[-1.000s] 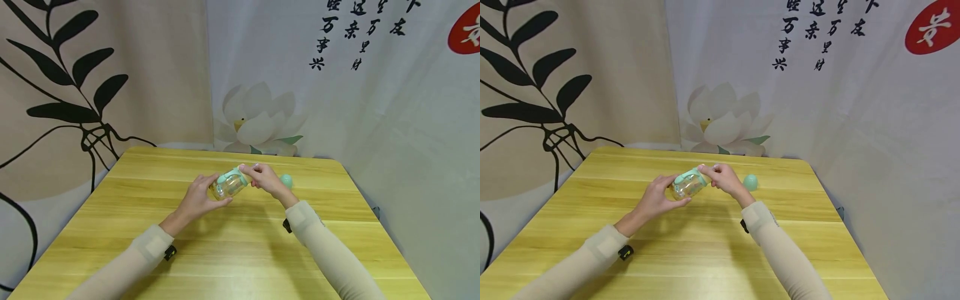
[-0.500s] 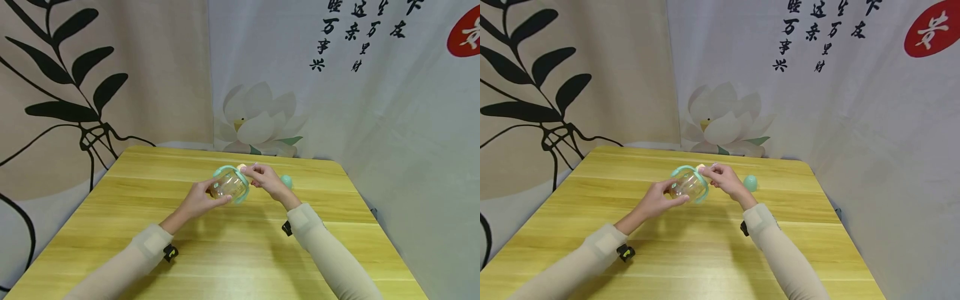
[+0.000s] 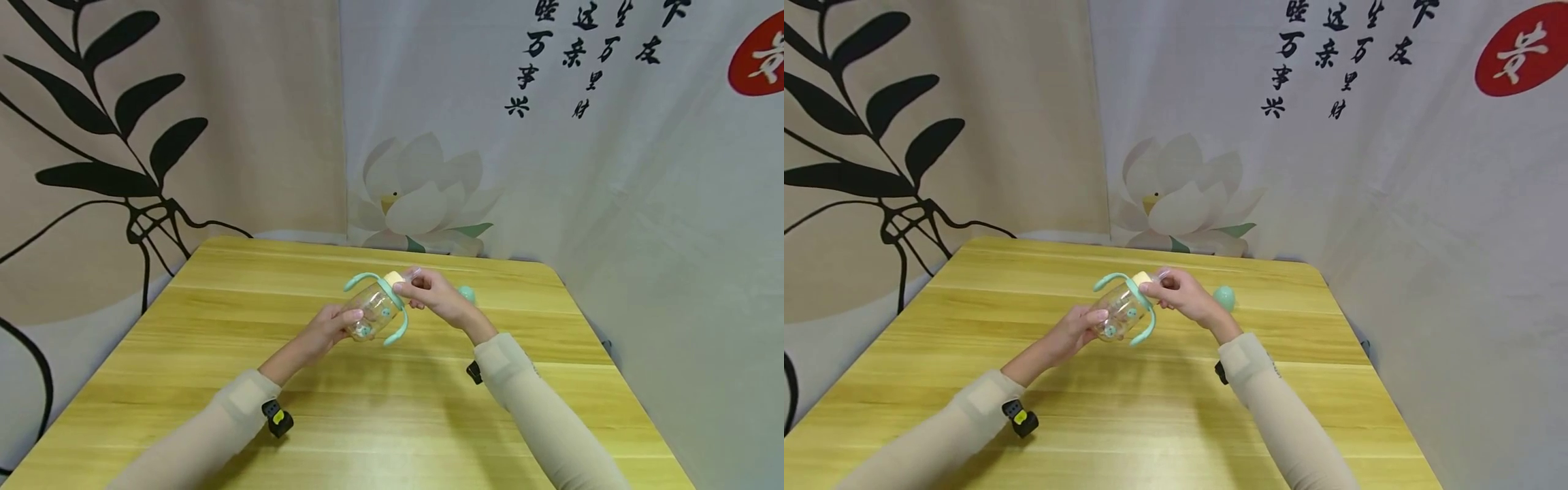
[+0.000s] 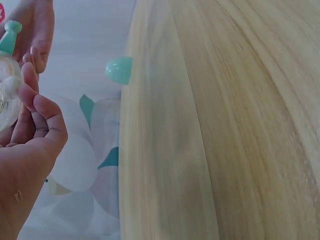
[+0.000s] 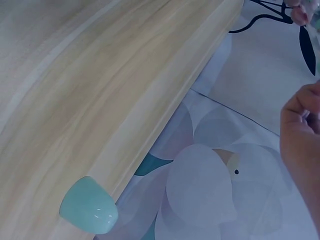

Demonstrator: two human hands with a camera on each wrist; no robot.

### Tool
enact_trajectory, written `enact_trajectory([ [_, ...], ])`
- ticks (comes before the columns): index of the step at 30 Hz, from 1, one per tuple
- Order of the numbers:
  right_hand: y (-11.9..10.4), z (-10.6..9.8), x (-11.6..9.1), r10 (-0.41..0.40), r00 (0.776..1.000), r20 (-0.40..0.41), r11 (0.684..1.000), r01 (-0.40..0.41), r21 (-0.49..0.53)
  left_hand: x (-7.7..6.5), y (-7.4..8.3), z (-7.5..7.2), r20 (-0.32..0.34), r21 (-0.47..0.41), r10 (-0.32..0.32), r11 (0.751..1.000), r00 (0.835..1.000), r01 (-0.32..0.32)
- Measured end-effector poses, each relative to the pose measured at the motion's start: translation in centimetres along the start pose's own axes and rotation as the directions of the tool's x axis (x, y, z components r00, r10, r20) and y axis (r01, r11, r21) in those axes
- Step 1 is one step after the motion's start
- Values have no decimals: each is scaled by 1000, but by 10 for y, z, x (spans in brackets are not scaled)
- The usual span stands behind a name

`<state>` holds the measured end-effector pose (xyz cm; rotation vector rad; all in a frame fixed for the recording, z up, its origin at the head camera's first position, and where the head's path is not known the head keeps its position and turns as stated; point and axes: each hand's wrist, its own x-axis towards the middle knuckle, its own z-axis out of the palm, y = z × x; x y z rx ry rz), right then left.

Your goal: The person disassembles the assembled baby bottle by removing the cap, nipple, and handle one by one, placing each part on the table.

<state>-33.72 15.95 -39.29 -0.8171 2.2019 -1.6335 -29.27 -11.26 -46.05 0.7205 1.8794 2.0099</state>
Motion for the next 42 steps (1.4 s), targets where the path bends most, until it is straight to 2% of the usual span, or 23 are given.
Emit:
enact_trajectory([
  [3, 1, 0, 0, 10, 1000, 4, 1000, -10, -5, -1, 2, -1, -10, 42, -14, 999, 1000, 14],
  [6, 1, -1, -1, 21, 1000, -3, 999, -21, -48, -2, 4, -4, -31, 142, -16, 990, 999, 20],
  [11, -2, -3, -3, 49, 998, -27, 991, -52, -126, -3, 10, -8, -83, 334, 19, 943, 996, 10],
  [14, -4, -4, -4, 65, 996, -59, 988, -72, -135, -3, 15, -9, -126, 466, 89, 884, 988, -21],
  [16, -5, -4, -5, 87, 992, -93, 987, -99, -126, -3, 16, -9, -144, 556, 160, 829, 977, -54],
  [19, -4, -5, -6, 131, 982, -135, 982, -148, -118, -1, 16, -8, -132, 659, 254, 745, 958, -107],
  [22, 2, -4, -8, 186, 973, -137, 971, -204, -129, 0, 12, -8, -106, 730, 306, 670, 946, -134],
  [24, 5, -3, -9, 216, 969, -116, 963, -231, -139, 0, 9, -8, -90, 760, 323, 633, 942, -144],
  [26, 8, -1, -10, 232, 968, -91, 960, -243, -142, 0, 6, -9, -78, 776, 334, 612, 939, -153],
  [30, 10, 1, -10, 230, 971, -65, 961, -237, -139, -1, 2, -10, -60, 779, 341, 604, 938, -170],
  [35, 11, 2, -9, 222, 973, -61, 967, -228, -113, -2, 2, -10, -64, 775, 330, 611, 942, -162],
  [37, 10, 2, -9, 218, 974, -57, 969, -223, -108, -2, 3, -10, -74, 771, 310, 621, 948, -143],
  [40, 8, 1, -9, 196, 979, -50, 973, -201, -111, -3, 6, -10, -102, 736, 241, 671, 965, -90],
  [42, 4, 0, -9, 176, 984, -40, 976, -179, -120, -3, 10, -11, -120, 690, 166, 723, 979, -38],
])
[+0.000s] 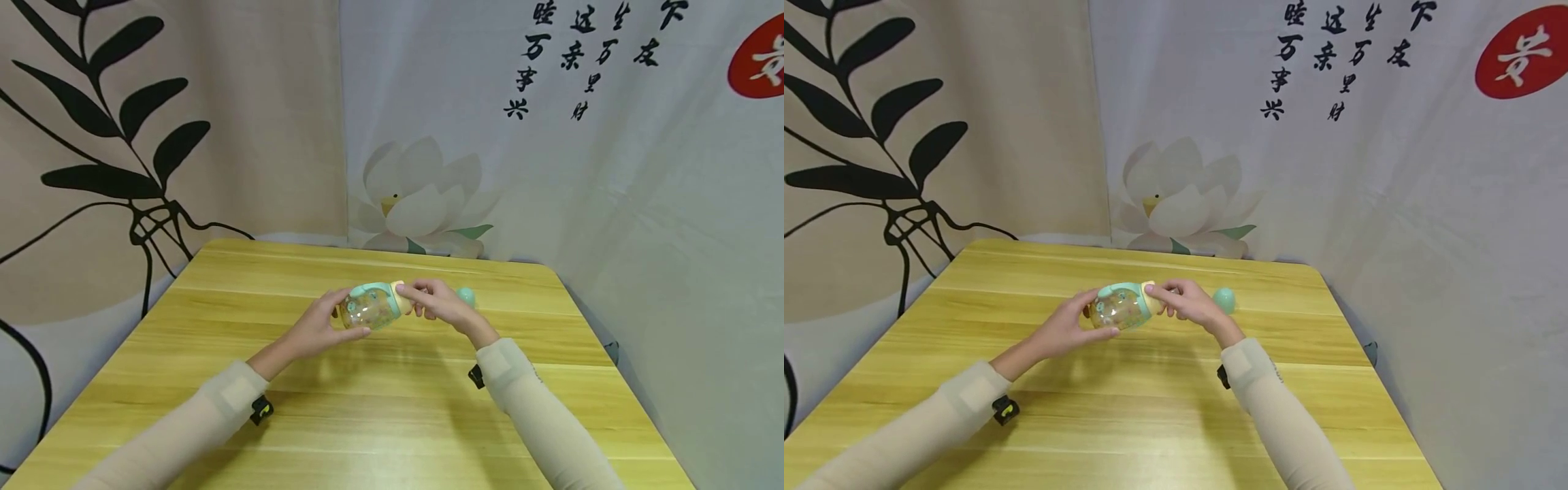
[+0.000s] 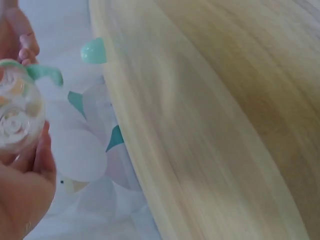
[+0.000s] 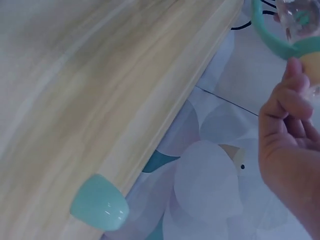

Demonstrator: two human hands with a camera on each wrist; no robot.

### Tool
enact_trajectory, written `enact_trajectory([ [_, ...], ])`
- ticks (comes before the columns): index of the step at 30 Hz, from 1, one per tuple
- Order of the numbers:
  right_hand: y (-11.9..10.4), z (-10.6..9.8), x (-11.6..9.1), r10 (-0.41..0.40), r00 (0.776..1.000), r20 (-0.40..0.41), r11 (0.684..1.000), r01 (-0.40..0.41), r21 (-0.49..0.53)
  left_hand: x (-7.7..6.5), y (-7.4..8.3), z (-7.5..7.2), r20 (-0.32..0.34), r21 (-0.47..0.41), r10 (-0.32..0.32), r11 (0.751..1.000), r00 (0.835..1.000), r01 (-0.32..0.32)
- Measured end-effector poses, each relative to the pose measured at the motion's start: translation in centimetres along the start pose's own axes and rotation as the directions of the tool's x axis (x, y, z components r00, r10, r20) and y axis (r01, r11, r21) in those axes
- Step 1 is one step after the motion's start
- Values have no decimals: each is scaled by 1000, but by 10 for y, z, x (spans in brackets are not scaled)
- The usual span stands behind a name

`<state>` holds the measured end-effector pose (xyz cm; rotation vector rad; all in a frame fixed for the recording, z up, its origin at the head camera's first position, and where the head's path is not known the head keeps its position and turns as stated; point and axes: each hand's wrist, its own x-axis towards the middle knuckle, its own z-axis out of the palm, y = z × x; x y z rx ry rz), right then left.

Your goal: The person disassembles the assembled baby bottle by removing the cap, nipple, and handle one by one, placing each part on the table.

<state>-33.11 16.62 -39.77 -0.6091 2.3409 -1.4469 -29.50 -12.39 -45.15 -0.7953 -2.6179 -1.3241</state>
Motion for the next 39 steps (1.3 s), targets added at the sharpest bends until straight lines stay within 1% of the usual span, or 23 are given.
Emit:
enact_trajectory([
  [2, -3, -2, -1, -26, 1000, 10, 1000, 26, -6, 1, 1, -4, 52, -67, -56, 996, 997, 60],
  [4, -6, -5, -2, -55, 998, 24, 998, 55, -6, 2, 1, -8, 114, -140, -89, 985, 989, 105],
  [6, -9, -7, -3, -86, 995, 41, 996, 86, -3, 3, 0, -12, 173, -218, -92, 967, 981, 129],
  [8, -9, -9, -4, -119, 991, 54, 993, 120, -12, 3, 0, -15, 230, -301, -80, 942, 970, 149],
  [10, -8, -10, -4, -146, 987, 69, 989, 148, -26, 1, 0, -17, 266, -352, -71, 921, 961, 165],
  [13, -7, -11, -4, -176, 980, 96, 982, 181, -46, 0, -1, -19, 298, -384, -66, 905, 952, 183],
  [16, -5, -12, -4, -188, 975, 116, 980, 194, -47, 1, -2, -18, 315, -385, -62, 904, 947, 188],
  [20, -3, -14, -5, -174, 978, 112, 982, 180, -48, 2, -3, -18, 325, -396, -50, 899, 944, 184],
  [24, -5, -14, -6, -158, 981, 114, 985, 165, -56, 2, -2, -18, 322, -393, -52, 901, 945, 183],
  [27, -8, -14, -6, -139, 981, 133, 988, 146, -46, 2, -1, -20, 309, -376, -51, 911, 950, 171],
  [29, -8, -15, -7, -123, 984, 128, 991, 128, -39, 2, 1, -20, 285, -348, -54, 925, 957, 155],
  [32, -8, -17, -7, -89, 993, 75, 996, 91, -14, 3, 3, -20, 217, -277, -63, 953, 974, 124],
  [35, -6, -17, -7, -44, 999, 3, 999, 44, 23, 4, 5, -17, 122, -201, -57, 976, 991, 81],
  [37, -3, -16, -7, -6, 1000, -25, 999, 7, 48, 5, 5, -14, 64, -156, -31, 987, 997, 40],
  [39, 0, -14, -6, 24, 999, -27, 998, -23, 58, 5, 5, -11, 19, -118, 6, 993, 1000, -4],
])
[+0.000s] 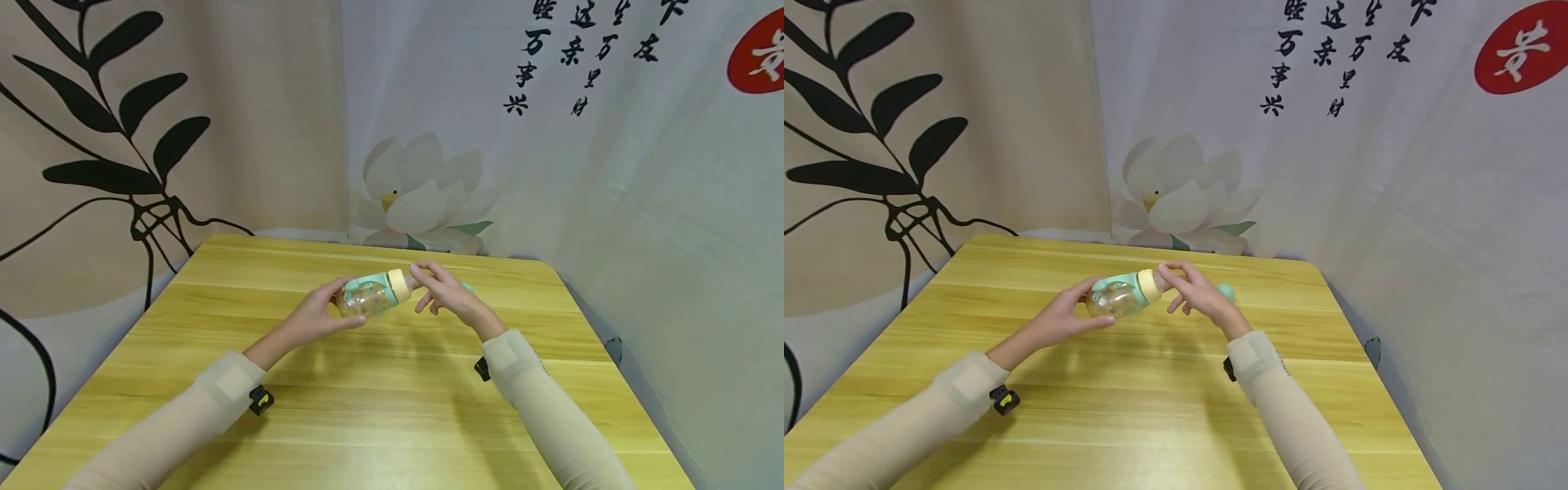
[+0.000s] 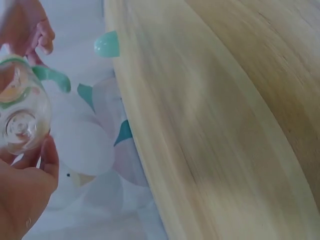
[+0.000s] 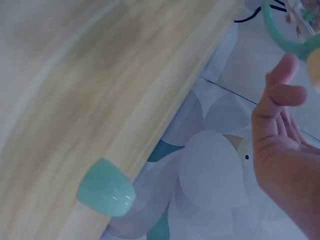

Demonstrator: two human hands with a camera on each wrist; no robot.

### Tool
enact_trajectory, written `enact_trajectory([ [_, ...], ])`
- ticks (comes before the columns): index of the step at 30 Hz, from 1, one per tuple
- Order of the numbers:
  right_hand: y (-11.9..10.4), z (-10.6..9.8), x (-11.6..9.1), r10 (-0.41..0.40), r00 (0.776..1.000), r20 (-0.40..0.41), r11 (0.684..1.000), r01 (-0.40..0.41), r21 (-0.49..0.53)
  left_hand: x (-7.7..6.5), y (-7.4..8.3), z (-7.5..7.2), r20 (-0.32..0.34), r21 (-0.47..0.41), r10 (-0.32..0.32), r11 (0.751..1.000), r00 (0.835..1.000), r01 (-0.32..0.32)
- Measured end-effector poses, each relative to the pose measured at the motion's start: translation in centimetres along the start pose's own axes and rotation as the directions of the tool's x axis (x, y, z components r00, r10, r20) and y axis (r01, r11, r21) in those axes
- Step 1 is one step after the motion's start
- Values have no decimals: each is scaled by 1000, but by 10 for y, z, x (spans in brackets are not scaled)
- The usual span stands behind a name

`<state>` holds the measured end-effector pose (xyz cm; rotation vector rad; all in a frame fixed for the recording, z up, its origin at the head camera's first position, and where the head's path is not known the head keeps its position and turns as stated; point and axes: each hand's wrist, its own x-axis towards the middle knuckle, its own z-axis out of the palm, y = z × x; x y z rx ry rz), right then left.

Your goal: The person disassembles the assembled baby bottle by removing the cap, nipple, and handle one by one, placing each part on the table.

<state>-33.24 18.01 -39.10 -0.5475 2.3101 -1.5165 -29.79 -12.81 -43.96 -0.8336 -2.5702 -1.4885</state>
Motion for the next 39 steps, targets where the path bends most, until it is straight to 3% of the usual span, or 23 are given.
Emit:
enact_trajectory([
  [5, 7, 5, 3, 35, 999, 30, 999, -35, -6, 1, -1, 6, -18, 69, 84, 994, 996, -83],
  [10, 10, 7, 4, 30, 999, 34, 999, -30, -25, 3, -2, 8, -7, 82, 99, 992, 995, -98],
  [20, 13, 12, 3, -14, 999, 50, 999, 16, -46, -5, -6, 9, 20, 50, 44, 998, 999, -45],
  [28, 10, 10, 0, -112, 987, 113, 989, 122, -86, -13, -10, 4, 119, -75, -80, 993, 990, 90],
  [33, 2, 6, -3, -184, 966, 181, 979, 197, -55, -16, -14, -2, 198, -177, -80, 977, 977, 116],
  [39, 1, 2, -3, -194, 960, 204, 978, 206, -37, -15, -16, -1, 207, -170, -80, 979, 975, 117],
])
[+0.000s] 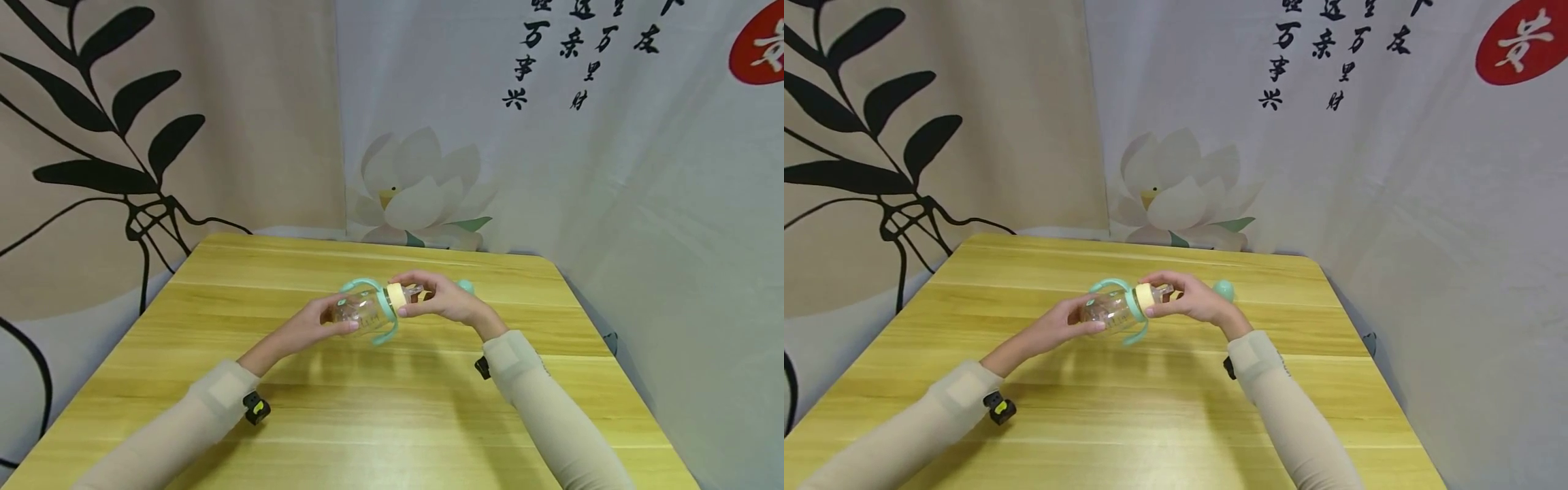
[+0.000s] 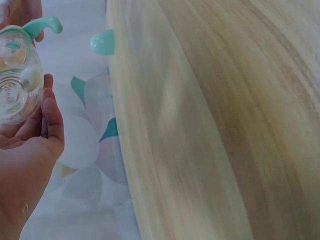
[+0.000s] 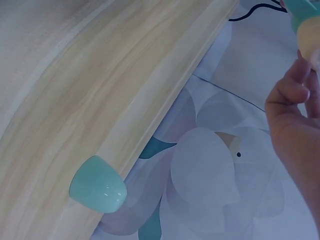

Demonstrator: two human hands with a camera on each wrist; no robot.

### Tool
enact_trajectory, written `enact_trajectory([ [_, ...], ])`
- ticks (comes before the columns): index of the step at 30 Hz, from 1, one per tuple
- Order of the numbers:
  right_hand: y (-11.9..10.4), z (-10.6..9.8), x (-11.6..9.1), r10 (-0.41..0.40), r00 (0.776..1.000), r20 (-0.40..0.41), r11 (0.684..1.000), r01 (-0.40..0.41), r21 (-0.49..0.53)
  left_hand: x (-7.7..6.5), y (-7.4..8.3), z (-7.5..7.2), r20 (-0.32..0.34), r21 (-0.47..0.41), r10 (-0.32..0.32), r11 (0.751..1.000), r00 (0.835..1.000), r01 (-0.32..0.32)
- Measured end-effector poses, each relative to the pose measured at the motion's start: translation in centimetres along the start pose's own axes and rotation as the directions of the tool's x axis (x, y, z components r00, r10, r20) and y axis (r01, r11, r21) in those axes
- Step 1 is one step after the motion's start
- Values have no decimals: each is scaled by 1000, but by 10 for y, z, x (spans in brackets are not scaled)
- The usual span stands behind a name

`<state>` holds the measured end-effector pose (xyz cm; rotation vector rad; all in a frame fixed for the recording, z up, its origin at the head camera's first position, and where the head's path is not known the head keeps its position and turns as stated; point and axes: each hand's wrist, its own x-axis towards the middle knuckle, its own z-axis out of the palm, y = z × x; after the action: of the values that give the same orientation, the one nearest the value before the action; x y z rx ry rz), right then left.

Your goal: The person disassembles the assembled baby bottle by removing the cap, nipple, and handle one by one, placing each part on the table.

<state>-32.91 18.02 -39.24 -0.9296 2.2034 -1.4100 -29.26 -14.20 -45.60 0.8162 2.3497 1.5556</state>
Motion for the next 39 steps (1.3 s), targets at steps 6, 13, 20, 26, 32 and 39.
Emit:
enact_trajectory([
  [6, 3, 0, 0, 4, 1000, 0, 1000, -4, -12, 0, 2, 3, -2, -14, -7, 1000, 1000, 7],
  [13, -2, -1, 0, 48, 984, -172, 998, -56, -42, -2, 2, 5, -152, 92, 41, 995, 988, -27],
  [20, 4, 2, -1, 229, 899, -373, 973, -205, 104, -1, 4, 4, -256, 274, 159, 958, 954, -86],
  [26, 12, 11, 0, 315, 906, -282, 948, -285, 140, 1, 4, 4, -236, 349, 190, 932, 953, -100],
  [32, 13, 17, 2, 300, 921, -248, 951, -268, 153, 2, 4, 5, -219, 367, 213, 922, 952, -122],
  [39, 13, 20, 3, 283, 934, -216, 952, -245, 184, 3, 3, 6, -204, 354, 214, 926, 955, -132],
])
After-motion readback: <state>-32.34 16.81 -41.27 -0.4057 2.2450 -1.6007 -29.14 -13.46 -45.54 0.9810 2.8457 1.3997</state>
